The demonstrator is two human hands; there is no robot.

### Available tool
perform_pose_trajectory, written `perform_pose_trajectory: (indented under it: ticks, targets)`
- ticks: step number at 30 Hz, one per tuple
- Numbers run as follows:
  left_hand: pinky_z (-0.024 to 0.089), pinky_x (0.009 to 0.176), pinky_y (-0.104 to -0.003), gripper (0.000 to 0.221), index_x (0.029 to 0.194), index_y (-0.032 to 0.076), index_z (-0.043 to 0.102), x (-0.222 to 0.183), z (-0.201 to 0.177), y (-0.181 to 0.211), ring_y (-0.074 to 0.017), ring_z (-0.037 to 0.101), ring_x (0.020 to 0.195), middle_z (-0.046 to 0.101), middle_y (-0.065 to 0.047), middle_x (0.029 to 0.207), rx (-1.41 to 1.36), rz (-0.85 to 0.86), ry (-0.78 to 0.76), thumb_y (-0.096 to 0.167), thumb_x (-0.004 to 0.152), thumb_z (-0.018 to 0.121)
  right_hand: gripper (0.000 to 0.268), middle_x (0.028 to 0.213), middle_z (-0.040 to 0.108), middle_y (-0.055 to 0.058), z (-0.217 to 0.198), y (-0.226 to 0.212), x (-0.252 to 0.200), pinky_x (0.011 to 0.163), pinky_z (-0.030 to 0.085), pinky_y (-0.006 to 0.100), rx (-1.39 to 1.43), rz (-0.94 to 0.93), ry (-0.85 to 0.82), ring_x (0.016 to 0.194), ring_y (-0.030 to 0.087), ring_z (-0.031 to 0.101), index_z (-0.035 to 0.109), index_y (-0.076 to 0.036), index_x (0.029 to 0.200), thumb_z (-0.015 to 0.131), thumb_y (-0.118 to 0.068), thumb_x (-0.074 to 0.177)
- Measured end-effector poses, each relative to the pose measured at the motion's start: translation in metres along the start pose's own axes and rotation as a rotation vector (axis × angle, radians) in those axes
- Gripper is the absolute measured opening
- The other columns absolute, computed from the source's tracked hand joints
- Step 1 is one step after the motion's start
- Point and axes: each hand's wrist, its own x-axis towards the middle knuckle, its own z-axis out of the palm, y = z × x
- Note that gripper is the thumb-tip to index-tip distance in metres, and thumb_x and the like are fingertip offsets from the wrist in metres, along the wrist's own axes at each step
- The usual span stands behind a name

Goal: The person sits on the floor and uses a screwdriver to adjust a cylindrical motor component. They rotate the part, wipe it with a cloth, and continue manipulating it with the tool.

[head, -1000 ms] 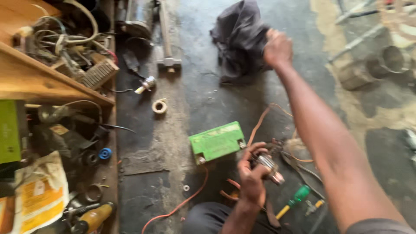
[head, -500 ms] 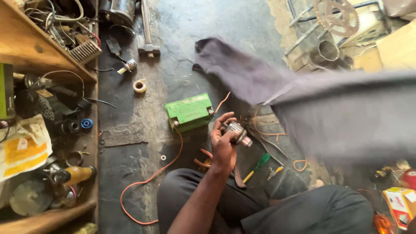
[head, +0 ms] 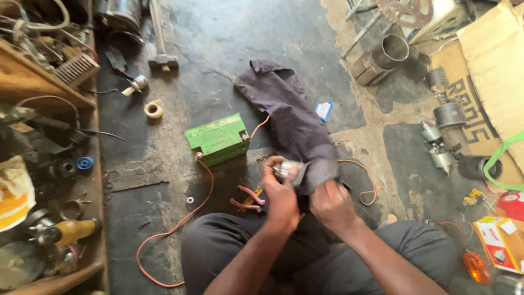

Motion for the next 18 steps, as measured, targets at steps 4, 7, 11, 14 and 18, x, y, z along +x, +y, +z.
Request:
perform_pose_trajectory:
  ticks: [4, 7, 11, 14, 18]
  targets:
    - [0.046, 0.088, -0.027, 0.03, 0.109, 0.007, 0.056, -0.013, 0.008, -0.028, -0.0142, 0.052, 0.094, 0.054, -0.004, 0.104, 0.231, 0.067, -0.096, -0.002, 0.086, 0.072, 0.014, 0.119, 0.066, 0.034, -0.004, 0.002, 0.014, 0.059, 0.057, 0.05, 0.115, 0.367, -0.056, 0.065, 0.04, 0.069, 0.066, 0.001, 0.062, 0.075, -0.01, 0.064]
    - [0.045, 0.087, -0.029, 0.027, 0.105, 0.007, 0.056, -0.014, 0.002, -0.035, -0.0157, 0.05, 0.093, 0.05, -0.005, 0.106, 0.282, 0.069, -0.135, -0.001, 0.084, 0.071, 0.023, 0.113, 0.068, 0.028, -0.009, 0.002, 0.021, 0.059, 0.057, 0.052, 0.207, 0.438, -0.102, 0.067, 0.042, 0.07, 0.071, -0.002, 0.08, 0.078, -0.014, 0.061]
    - [0.043, 0.097, -0.029, 0.025, 0.103, 0.006, 0.055, -0.008, 0.002, -0.021, -0.0169, 0.052, 0.103, 0.053, -0.008, 0.11, 0.237, 0.226, -0.306, -0.001, 0.084, 0.069, 0.046, 0.093, 0.072, 0.021, -0.015, 0.011, 0.017, 0.068, 0.056, 0.053, 0.441, 0.677, -0.113, 0.077, 0.043, 0.071, 0.068, -0.004, 0.107, 0.081, -0.02, 0.066]
    - [0.042, 0.103, -0.032, 0.024, 0.102, 0.006, 0.054, -0.008, 0.003, -0.006, -0.0197, 0.053, 0.112, 0.054, -0.01, 0.118, 0.291, 0.377, -0.463, 0.0, 0.085, 0.07, 0.056, 0.1, 0.07, 0.022, 0.002, 0.022, -0.005, 0.079, 0.058, 0.048, 0.497, 0.572, -0.034, 0.09, 0.041, 0.071, 0.063, 0.0, 0.118, 0.077, -0.018, 0.066]
    - [0.044, 0.103, -0.034, 0.02, 0.101, 0.008, 0.054, -0.011, 0.0, 0.018, -0.0217, 0.055, 0.112, 0.053, -0.014, 0.125, 0.316, 0.412, -0.76, 0.004, 0.091, 0.071, 0.041, 0.116, 0.073, 0.015, 0.043, 0.053, -0.045, 0.093, 0.054, 0.042, 0.873, 0.218, -0.156, 0.108, 0.031, 0.069, 0.069, -0.005, 0.118, 0.076, -0.016, 0.079]
